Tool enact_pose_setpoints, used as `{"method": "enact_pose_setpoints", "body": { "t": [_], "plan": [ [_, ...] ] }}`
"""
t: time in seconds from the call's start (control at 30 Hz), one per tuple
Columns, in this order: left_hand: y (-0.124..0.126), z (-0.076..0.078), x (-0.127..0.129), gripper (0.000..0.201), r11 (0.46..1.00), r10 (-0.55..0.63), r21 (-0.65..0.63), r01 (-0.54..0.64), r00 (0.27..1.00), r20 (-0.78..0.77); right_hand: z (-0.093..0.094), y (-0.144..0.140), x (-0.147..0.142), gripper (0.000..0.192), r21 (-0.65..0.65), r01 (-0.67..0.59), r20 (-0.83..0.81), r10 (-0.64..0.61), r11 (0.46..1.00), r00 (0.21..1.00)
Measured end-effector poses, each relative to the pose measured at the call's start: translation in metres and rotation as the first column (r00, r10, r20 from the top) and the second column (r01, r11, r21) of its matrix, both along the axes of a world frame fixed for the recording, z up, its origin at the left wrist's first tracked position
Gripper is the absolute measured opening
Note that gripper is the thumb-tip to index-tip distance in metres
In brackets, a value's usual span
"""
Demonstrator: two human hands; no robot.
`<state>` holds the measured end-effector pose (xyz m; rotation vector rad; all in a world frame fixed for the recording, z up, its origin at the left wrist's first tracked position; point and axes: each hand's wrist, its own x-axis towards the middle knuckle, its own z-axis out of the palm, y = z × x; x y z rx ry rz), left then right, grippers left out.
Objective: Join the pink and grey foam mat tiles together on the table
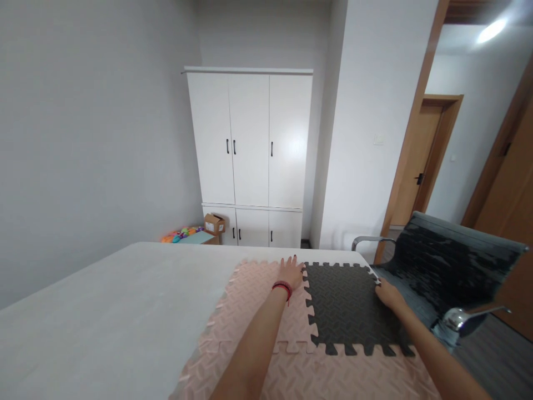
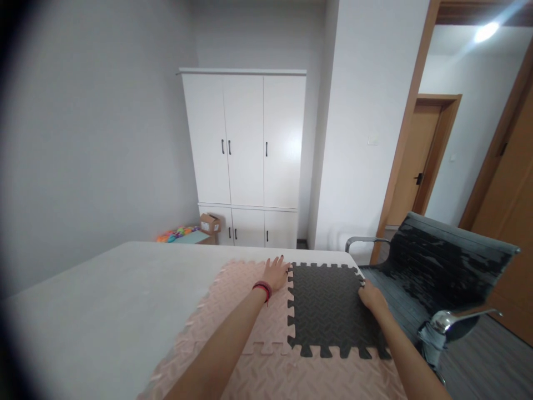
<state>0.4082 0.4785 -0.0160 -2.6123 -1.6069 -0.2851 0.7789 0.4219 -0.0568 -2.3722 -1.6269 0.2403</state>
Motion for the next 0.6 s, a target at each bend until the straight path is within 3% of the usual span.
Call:
{"method": "enact_pose_setpoints", "body": {
  "t": [0.23, 0.43, 0.6],
  "plan": [
    [-0.026, -0.003, 0.0, 0.036, 0.997, -0.081, 0.006, 0.081, 0.997, -0.006, -0.002, -0.013, 0.0, 0.054, 0.003, -0.008, -0.004, 0.008, 1.0, 1.0],
    [-0.021, -0.003, 0.003, 0.031, 0.988, -0.148, 0.036, 0.148, 0.989, -0.015, -0.01, -0.007, 0.005, 0.054, 0.013, -0.025, -0.015, 0.025, 1.0, 1.0],
    [-0.02, -0.005, -0.002, 0.04, 0.991, -0.125, -0.034, 0.126, 0.992, 0.03, -0.013, -0.016, 0.011, 0.058, 0.045, -0.039, -0.023, 0.04, 0.998, 0.999]
  ]
}}
